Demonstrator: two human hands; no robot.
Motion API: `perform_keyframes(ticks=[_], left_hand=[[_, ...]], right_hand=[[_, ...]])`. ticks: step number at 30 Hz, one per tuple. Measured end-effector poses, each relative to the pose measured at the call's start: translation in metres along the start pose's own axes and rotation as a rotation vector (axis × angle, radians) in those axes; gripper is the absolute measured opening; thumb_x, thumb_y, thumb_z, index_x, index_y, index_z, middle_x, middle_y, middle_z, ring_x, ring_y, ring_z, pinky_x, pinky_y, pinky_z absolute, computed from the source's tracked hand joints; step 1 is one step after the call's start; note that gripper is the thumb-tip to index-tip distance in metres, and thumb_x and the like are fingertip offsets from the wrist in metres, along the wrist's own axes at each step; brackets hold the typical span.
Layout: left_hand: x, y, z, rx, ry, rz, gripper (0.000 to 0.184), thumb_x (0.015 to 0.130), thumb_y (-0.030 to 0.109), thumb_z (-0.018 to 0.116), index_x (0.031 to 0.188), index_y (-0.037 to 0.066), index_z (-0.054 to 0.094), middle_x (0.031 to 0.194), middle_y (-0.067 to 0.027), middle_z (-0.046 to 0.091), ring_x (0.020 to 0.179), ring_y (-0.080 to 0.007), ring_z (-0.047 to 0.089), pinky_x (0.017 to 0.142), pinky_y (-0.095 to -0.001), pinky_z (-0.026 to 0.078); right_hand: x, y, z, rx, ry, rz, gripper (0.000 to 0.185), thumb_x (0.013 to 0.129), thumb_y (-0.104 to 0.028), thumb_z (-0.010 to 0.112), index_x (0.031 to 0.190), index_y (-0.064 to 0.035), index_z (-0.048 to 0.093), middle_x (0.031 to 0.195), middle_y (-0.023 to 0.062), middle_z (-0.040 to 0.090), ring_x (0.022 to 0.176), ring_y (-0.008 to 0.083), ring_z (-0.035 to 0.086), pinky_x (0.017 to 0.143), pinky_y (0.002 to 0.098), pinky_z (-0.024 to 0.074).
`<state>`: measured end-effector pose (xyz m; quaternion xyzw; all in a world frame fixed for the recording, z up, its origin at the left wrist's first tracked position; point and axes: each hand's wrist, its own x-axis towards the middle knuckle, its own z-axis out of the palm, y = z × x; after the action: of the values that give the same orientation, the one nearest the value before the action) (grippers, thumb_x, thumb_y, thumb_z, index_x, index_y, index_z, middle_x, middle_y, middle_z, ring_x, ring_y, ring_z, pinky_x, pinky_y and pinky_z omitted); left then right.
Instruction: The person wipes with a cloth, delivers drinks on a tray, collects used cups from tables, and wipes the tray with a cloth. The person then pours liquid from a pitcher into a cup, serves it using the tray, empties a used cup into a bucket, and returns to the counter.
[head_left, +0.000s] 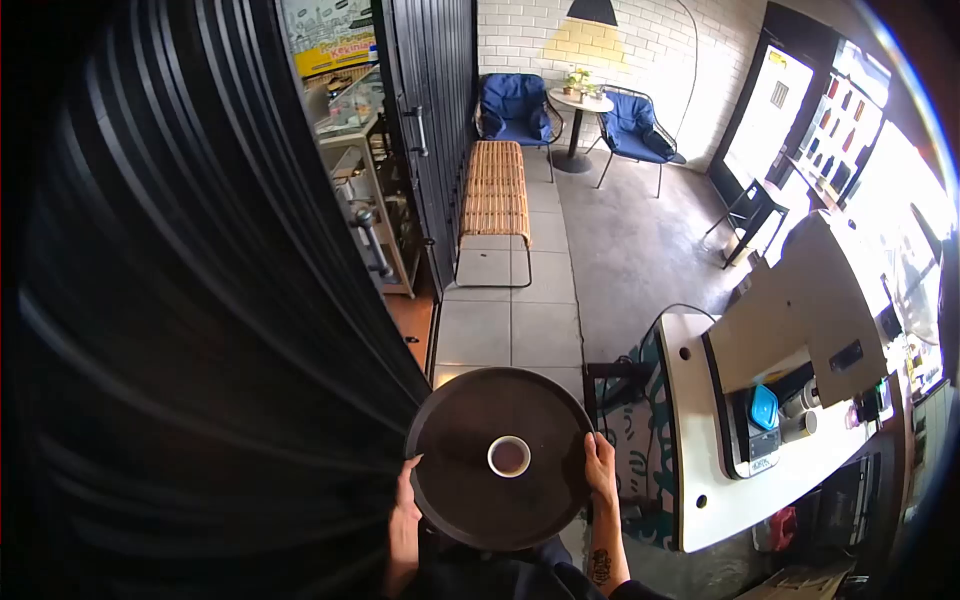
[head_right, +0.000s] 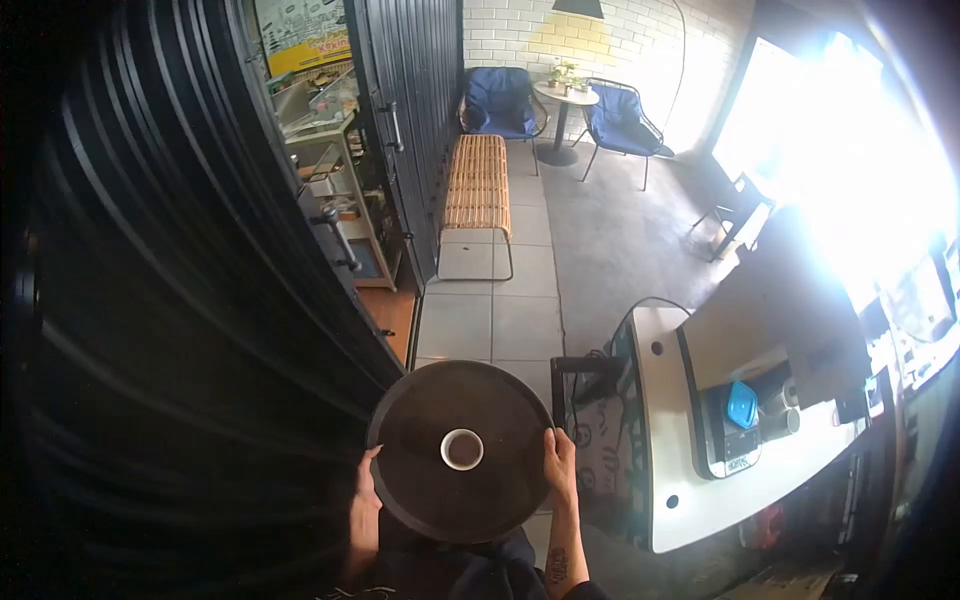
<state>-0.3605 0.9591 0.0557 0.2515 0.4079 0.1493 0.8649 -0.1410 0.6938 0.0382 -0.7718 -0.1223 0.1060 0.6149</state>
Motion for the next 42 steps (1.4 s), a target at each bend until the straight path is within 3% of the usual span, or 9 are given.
perform_keyframes(ticks=[8, 13, 16, 20, 27, 29, 33, 35, 42], left_hand=[[0.158, 0.039, 0.054, 0.155, 0.025, 0.075, 0.041, 0.082, 0.032, 0.066, 0.110, 0.001, 0.065, 0.105, -0.0085, 0.068, 0.097, -0.0200, 0.064, 0.087, -0.0331, 0.050], [0.237, 0.102, 0.180, 0.202, -0.068, 0.013, 0.049, 0.082, 0.033, 0.067, 0.118, -0.001, 0.062, 0.114, -0.0105, 0.065, 0.104, -0.0220, 0.062, 0.092, -0.0333, 0.048], [0.274, 0.115, 0.220, 0.399, 0.031, 0.160, 0.052, 0.084, 0.035, 0.066, 0.124, 0.002, 0.060, 0.126, -0.0114, 0.058, 0.116, -0.0223, 0.054, 0.100, -0.0371, 0.043], [0.336, 0.138, 0.273, 0.435, 0.031, 0.165, 0.051, 0.084, 0.036, 0.065, 0.123, 0.003, 0.061, 0.127, -0.0121, 0.057, 0.118, -0.0219, 0.053, 0.102, -0.0375, 0.041], [0.473, 0.168, 0.378, 0.408, -0.230, -0.004, 0.050, 0.084, 0.037, 0.065, 0.119, 0.002, 0.062, 0.120, -0.0113, 0.061, 0.117, -0.0207, 0.054, 0.102, -0.0362, 0.041], [0.488, 0.188, 0.446, 0.673, -0.080, 0.208, 0.051, 0.083, 0.038, 0.067, 0.116, 0.000, 0.062, 0.121, -0.0113, 0.061, 0.118, -0.0204, 0.053, 0.103, -0.0354, 0.039], [0.584, 0.186, 0.520, 0.626, -0.351, 0.072, 0.064, 0.081, 0.043, 0.069, 0.124, -0.002, 0.057, 0.132, -0.0153, 0.054, 0.126, -0.0220, 0.047, 0.106, -0.0359, 0.035], [0.596, 0.198, 0.587, 0.795, -0.404, 0.012, 0.070, 0.087, 0.037, 0.064, 0.137, -0.007, 0.044, 0.144, -0.0166, 0.043, 0.134, -0.0221, 0.038, 0.111, -0.0358, 0.028], [0.715, 0.123, 0.737, 0.838, -0.683, -0.127, 0.061, 0.088, 0.035, 0.062, 0.130, -0.009, 0.051, 0.134, -0.0162, 0.053, 0.126, -0.0233, 0.048, 0.108, -0.0350, 0.034]], right_hand=[[0.136, 0.021, 0.028, 0.029, 0.102, -0.010, 0.033, 0.101, -0.019, 0.049, 0.073, -0.0025, 0.043, 0.067, -0.0066, 0.033, 0.067, 0.0035, 0.031, 0.055, 0.0248, 0.0275], [0.277, -0.012, 0.029, 0.035, 0.149, -0.063, 0.035, 0.101, -0.018, 0.050, 0.071, -0.0043, 0.039, 0.067, -0.0073, 0.030, 0.065, 0.0036, 0.028, 0.053, 0.0266, 0.0233], [0.329, -0.029, 0.022, 0.017, 0.154, -0.012, 0.037, 0.101, -0.020, 0.049, 0.070, -0.0063, 0.036, 0.067, -0.0077, 0.027, 0.064, 0.0035, 0.024, 0.052, 0.0264, 0.0204], [0.401, -0.031, 0.024, 0.044, 0.184, -0.007, 0.036, 0.102, -0.022, 0.049, 0.071, -0.0076, 0.036, 0.068, -0.0076, 0.027, 0.064, 0.0038, 0.024, 0.053, 0.0259, 0.0209], [0.526, -0.029, 0.014, 0.118, 0.291, -0.023, 0.036, 0.102, -0.023, 0.049, 0.071, -0.0087, 0.038, 0.068, -0.0087, 0.029, 0.064, 0.0036, 0.025, 0.054, 0.0248, 0.0233], [0.560, -0.043, 0.012, 0.137, 0.384, 0.049, 0.034, 0.102, -0.022, 0.049, 0.071, -0.0078, 0.043, 0.067, -0.0085, 0.031, 0.062, 0.0028, 0.027, 0.052, 0.0244, 0.0237], [0.625, -0.041, -0.016, 0.168, 0.537, 0.042, 0.033, 0.102, -0.021, 0.048, 0.073, -0.0066, 0.044, 0.067, -0.0086, 0.032, 0.063, 0.0025, 0.029, 0.052, 0.0251, 0.0250], [0.649, -0.064, -0.035, 0.113, 0.586, 0.127, 0.030, 0.102, -0.017, 0.045, 0.075, -0.0047, 0.043, 0.070, -0.0069, 0.034, 0.067, 0.0040, 0.030, 0.056, 0.0240, 0.0283], [0.717, -0.017, -0.111, 0.141, 0.898, 0.138, 0.031, 0.102, -0.018, 0.046, 0.074, -0.0061, 0.041, 0.069, -0.0077, 0.031, 0.065, 0.0036, 0.029, 0.054, 0.0243, 0.0265]])
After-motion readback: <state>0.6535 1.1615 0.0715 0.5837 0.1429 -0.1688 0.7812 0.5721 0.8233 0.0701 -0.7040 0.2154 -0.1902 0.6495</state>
